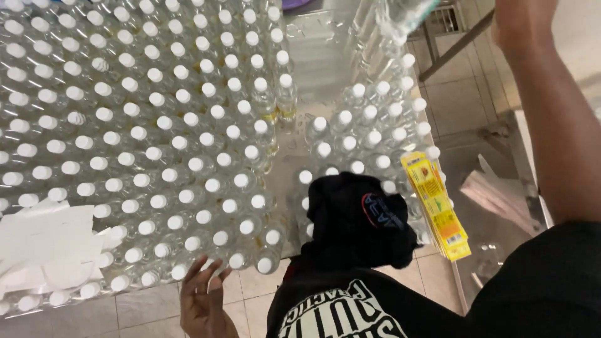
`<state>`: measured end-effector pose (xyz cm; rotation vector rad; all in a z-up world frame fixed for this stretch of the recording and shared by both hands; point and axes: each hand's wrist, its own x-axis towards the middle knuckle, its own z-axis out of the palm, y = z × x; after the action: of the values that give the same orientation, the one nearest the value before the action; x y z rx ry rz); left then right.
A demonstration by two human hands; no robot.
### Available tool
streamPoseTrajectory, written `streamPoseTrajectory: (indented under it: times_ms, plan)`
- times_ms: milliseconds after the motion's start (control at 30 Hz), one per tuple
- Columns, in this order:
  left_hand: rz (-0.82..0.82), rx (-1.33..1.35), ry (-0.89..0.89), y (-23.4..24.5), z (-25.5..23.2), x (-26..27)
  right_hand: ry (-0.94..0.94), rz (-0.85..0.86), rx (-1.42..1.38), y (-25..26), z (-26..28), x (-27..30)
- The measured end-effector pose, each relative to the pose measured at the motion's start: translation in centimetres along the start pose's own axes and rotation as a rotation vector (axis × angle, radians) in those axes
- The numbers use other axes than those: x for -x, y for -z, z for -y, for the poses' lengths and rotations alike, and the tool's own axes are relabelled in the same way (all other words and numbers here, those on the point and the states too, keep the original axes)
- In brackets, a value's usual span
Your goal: Manually applying adhesive labels to plastic water bottles at a production table.
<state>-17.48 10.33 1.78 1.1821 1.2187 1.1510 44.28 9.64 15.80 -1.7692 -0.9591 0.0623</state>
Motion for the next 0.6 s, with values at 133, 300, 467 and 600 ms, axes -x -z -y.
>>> streamPoseTrajectory:
  times_ms: [133,300,467,600]
  plan:
    - [0.054,0.102,-0.011,0.2,-1.8,-1.3,-0.048,-0.048,-0.092,0.3,6.8,8.5]
    - [0.185,0.112,-0.009,1.9,-1.9,-2.7,-0.377,0.046,0.020,-3.2,11.7,18.6]
    - [0.274,0.165,-0.006,2.5,-2.6,-3.3,-0.750,0.228,0.137,-6.9,10.7,23.3]
    - [0.289,0.149,0.010,2.9,-2.5,-3.1,-0.689,0.247,0.261,-9.4,6.7,25.7]
